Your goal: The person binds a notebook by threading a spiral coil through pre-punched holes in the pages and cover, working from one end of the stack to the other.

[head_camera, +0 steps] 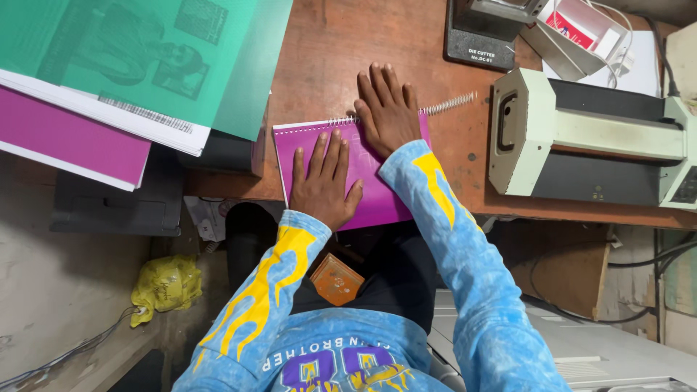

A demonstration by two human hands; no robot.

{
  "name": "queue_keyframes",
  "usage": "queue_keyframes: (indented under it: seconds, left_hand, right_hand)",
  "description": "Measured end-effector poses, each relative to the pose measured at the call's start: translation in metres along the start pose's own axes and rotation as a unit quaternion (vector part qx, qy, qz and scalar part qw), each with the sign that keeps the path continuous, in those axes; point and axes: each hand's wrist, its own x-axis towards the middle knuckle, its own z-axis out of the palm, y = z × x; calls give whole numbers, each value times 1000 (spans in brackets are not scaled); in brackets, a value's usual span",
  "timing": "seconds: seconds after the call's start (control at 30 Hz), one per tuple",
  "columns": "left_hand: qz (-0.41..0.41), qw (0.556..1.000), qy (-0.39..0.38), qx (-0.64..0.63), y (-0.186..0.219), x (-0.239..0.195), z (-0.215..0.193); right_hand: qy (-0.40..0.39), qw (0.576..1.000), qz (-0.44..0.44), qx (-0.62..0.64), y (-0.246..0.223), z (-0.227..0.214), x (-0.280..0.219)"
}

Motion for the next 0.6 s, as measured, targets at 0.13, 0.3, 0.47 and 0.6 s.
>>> queue_keyframes:
  seconds: [0.13, 0.3, 0.47, 0.6]
  left_hand:
    - [4, 1000, 8, -11, -1, -2, 2]
    - [7, 1000, 0, -22, -3, -1, 4]
    - [-34, 997, 68, -28, -14, 10, -6]
    - [-17, 990, 139, -16, -45, 32, -10]
  right_hand:
    - [11, 1000, -18, 15, -11, -3, -22]
    - [134, 986, -80, 64, -9, 2, -32]
    - [172, 982, -64, 49, -14, 0, -35]
    - [249, 964, -87, 18, -20, -6, -46]
